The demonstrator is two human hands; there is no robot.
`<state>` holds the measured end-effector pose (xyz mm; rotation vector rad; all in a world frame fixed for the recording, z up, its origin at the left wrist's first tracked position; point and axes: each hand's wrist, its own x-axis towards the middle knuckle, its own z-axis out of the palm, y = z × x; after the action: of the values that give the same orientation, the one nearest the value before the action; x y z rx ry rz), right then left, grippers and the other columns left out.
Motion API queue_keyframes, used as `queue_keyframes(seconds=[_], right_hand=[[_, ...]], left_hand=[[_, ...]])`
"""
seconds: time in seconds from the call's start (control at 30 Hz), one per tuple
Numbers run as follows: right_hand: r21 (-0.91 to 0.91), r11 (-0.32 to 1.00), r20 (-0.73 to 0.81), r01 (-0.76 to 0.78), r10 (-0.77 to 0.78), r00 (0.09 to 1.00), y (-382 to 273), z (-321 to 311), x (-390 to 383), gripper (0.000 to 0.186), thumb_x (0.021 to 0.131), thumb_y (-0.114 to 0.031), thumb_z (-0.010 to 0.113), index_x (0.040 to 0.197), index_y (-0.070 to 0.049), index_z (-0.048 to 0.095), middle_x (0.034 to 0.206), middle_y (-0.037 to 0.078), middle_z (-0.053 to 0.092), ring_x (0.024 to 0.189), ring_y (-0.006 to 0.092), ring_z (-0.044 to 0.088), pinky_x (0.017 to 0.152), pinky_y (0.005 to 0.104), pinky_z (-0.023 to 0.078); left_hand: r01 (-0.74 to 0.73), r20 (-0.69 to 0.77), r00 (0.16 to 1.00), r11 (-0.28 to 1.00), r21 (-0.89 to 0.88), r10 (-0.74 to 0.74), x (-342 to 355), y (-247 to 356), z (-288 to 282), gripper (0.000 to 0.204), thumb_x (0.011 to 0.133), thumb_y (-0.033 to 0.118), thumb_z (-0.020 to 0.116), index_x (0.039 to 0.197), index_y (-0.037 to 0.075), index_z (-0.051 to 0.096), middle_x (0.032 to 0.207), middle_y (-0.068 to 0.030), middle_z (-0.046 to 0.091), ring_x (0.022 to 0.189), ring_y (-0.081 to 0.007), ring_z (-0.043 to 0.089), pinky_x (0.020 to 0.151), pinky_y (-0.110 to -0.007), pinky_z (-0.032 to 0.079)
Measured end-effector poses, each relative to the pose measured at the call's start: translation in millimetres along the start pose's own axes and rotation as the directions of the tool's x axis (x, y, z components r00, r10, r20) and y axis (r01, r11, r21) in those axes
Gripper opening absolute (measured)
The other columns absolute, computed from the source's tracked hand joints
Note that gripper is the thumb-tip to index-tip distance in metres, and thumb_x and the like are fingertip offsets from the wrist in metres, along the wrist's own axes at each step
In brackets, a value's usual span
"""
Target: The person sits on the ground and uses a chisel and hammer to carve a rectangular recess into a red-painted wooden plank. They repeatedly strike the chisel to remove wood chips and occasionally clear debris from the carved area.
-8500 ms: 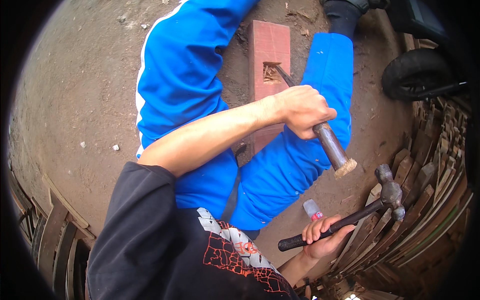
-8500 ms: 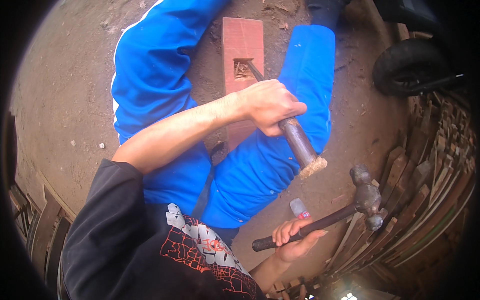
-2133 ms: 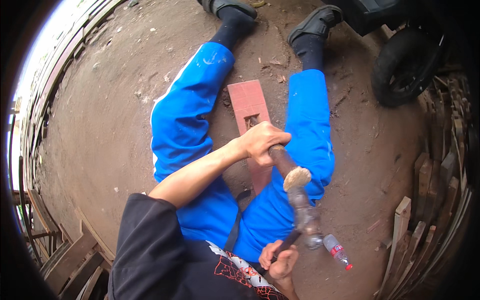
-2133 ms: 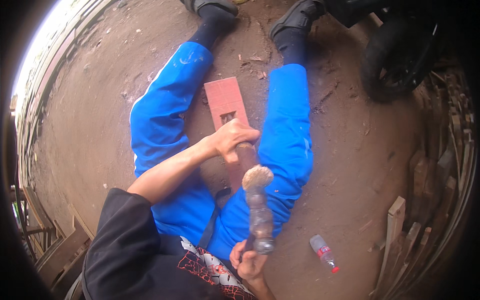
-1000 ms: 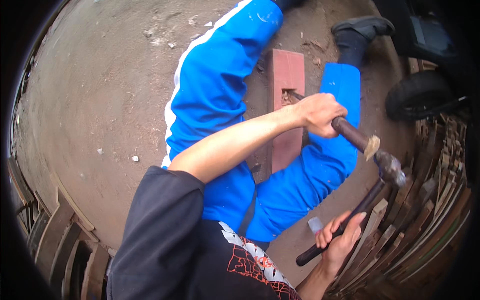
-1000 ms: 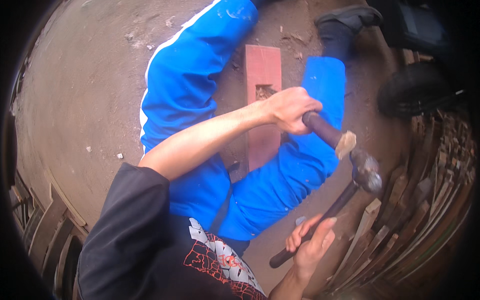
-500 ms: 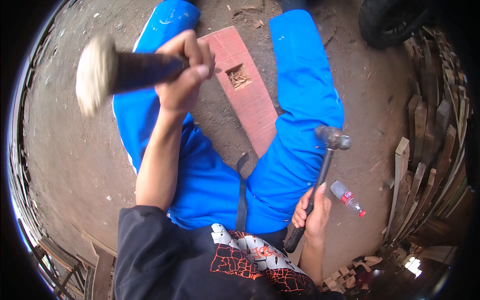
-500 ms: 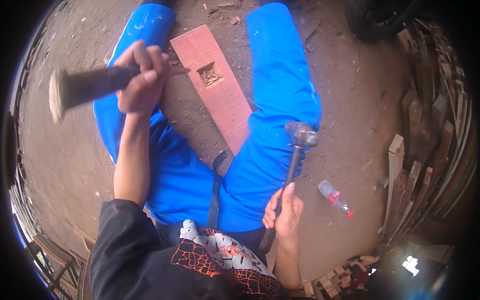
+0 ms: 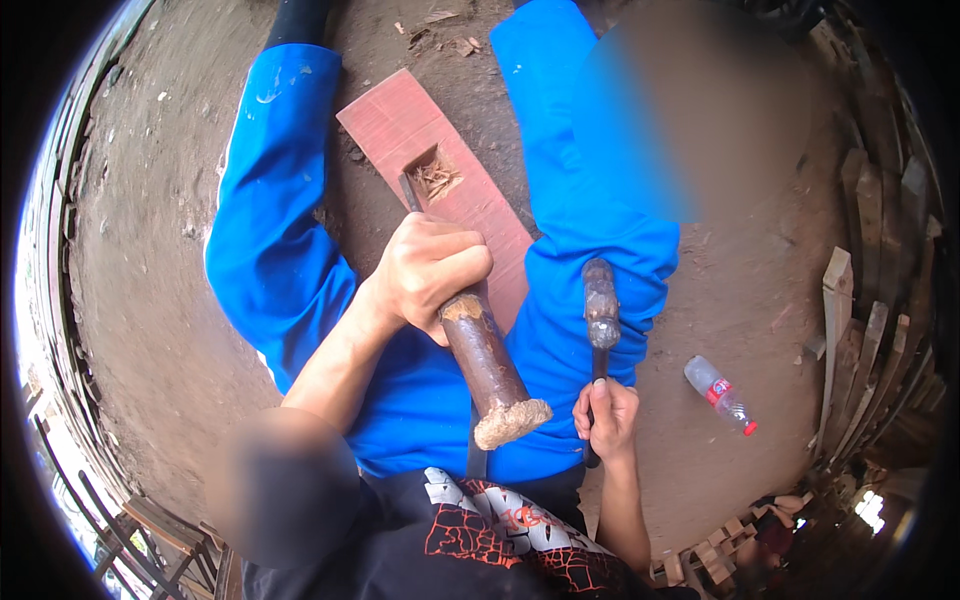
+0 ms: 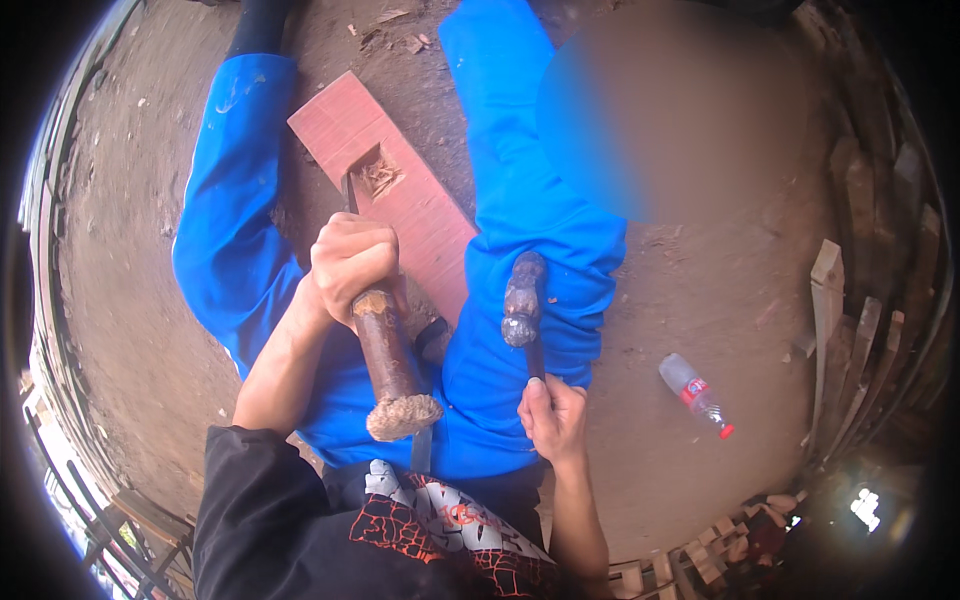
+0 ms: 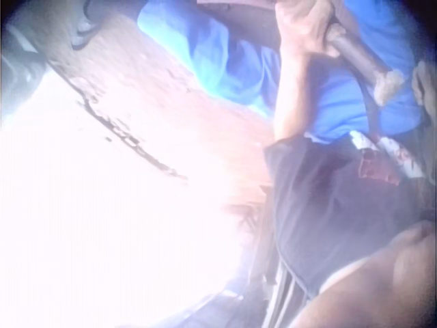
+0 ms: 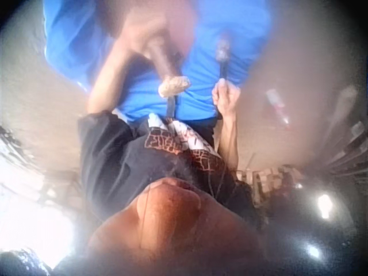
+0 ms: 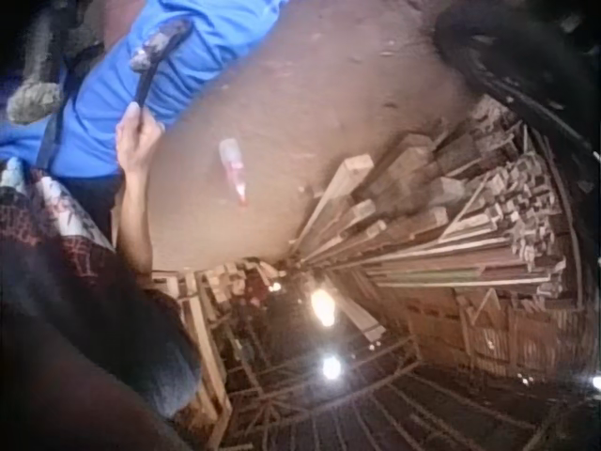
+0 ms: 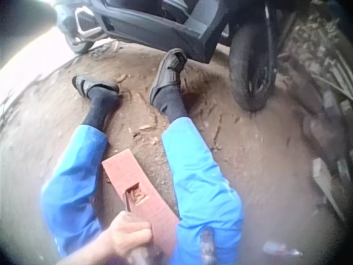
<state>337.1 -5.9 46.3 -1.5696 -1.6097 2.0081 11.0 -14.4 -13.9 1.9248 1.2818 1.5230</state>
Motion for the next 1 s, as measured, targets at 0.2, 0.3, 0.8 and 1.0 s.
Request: queue_keyframes(seconds=[0.2, 0.3, 0.8, 1.0], right_hand=[[0.106, 0.994, 0.055, -0.022, 0.016, 0.998, -2.2, -8.1, 5.4, 0.050, 0.103, -0.037, 0.046, 0.069, -0.001, 0.047, 0.050, 0.005, 0.047, 0.039, 0.0089, 0.044, 0.037, 0.0231, 0.035], [0.158, 0.986, 0.067, -0.055, 0.045, 0.997, -2.7, -10.0, 8.4, 0.046, 0.102, -0.032, 0.048, 0.067, -0.002, 0.050, 0.050, 0.002, 0.050, 0.041, 0.0070, 0.045, 0.038, 0.0233, 0.035], [0.217, 0.970, 0.132, -0.111, 0.084, 0.988, -4.7, -15.0, 13.2, 0.048, 0.102, -0.036, 0.049, 0.069, -0.002, 0.052, 0.052, 0.004, 0.050, 0.042, 0.0078, 0.046, 0.039, 0.0227, 0.036], [0.231, 0.965, 0.137, -0.121, 0.091, 0.986, -5.0, -14.1, 12.8, 0.047, 0.103, -0.035, 0.049, 0.071, -0.001, 0.052, 0.052, 0.004, 0.050, 0.041, 0.0077, 0.045, 0.039, 0.0227, 0.036]], left_hand=[[0.014, 0.049, 0.999, 1.000, 0.006, -0.014, 4.9, -9.3, 10.3, 0.036, 0.055, 0.028, 0.071, 0.066, 0.009, 0.043, 0.058, -0.0056, 0.038, 0.044, -0.0260, 0.045, 0.040, -0.039, 0.033], [0.025, 0.058, 0.998, 1.000, 0.013, -0.026, 4.8, -14.0, 11.7, 0.037, 0.055, 0.029, 0.072, 0.067, 0.008, 0.043, 0.058, -0.0057, 0.039, 0.044, -0.0260, 0.046, 0.041, -0.039, 0.034], [0.052, 0.105, 0.993, 0.996, 0.076, -0.060, 7.0, -22.3, 17.5, 0.036, 0.053, 0.031, 0.071, 0.068, 0.010, 0.046, 0.059, -0.0052, 0.040, 0.046, -0.0258, 0.048, 0.041, -0.039, 0.036], [0.036, 0.075, 0.996, 0.998, 0.046, -0.040, 7.7, -24.3, 21.0, 0.039, 0.057, 0.034, 0.069, 0.065, 0.008, 0.041, 0.057, -0.0060, 0.036, 0.043, -0.0261, 0.043, 0.040, -0.039, 0.033]])
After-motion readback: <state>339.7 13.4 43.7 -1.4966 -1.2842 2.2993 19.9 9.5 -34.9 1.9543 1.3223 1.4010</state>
